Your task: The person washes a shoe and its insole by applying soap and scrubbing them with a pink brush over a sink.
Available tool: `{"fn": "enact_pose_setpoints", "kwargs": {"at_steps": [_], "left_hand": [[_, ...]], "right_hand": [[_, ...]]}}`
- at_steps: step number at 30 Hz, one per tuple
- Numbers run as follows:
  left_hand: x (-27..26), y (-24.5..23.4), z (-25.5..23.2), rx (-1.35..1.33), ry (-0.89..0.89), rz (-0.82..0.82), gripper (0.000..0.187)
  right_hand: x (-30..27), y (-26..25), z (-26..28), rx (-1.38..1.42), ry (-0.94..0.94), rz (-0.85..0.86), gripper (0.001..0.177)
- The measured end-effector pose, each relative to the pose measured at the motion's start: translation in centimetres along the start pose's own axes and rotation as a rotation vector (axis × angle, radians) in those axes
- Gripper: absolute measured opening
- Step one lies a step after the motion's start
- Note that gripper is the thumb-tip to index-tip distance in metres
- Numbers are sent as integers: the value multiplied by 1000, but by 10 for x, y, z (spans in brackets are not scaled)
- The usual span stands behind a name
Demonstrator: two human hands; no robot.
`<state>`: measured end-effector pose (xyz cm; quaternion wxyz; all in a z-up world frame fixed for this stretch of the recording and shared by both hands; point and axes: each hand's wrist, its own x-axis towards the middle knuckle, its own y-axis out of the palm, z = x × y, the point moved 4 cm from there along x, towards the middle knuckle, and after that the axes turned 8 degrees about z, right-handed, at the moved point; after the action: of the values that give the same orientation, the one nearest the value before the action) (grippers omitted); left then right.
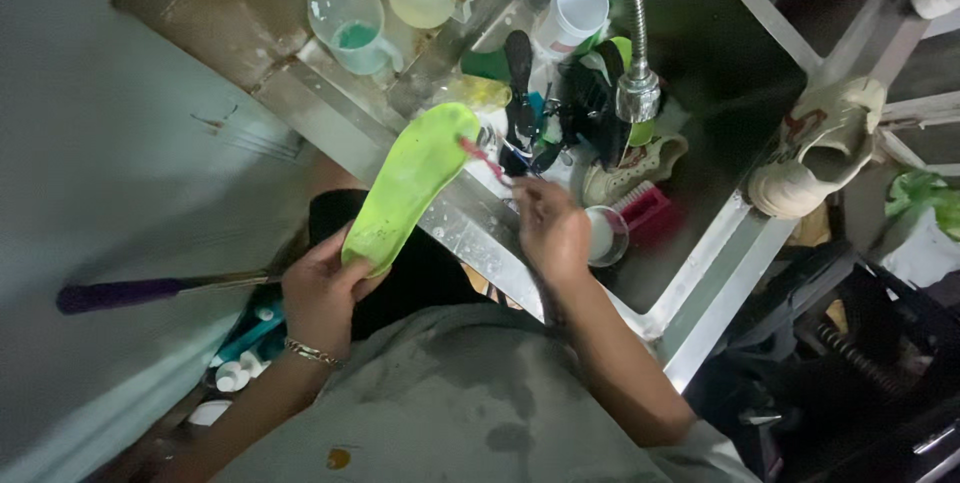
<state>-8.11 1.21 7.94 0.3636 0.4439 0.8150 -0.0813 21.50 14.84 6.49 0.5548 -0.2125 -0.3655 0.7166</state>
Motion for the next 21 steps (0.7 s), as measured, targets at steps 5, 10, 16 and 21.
{"fn": "enact_pose_setpoints", "kwargs": {"at_steps": [5, 10, 16, 21], "left_hand": [[7, 1, 18, -61, -28, -16, 60], [8, 8, 32, -93, -26, 35, 72], [8, 26, 45, -167, -35, 95, 73], [25, 15, 69, -119, -8, 115, 74]], "right_hand": [[-20, 7, 36, 204, -62, 132, 11], [-14, -3, 27, 44, -36, 84, 20], [-22, -5, 28, 213, -21, 204, 13], [-41, 1, 44, 176, -18, 216, 9]]}}
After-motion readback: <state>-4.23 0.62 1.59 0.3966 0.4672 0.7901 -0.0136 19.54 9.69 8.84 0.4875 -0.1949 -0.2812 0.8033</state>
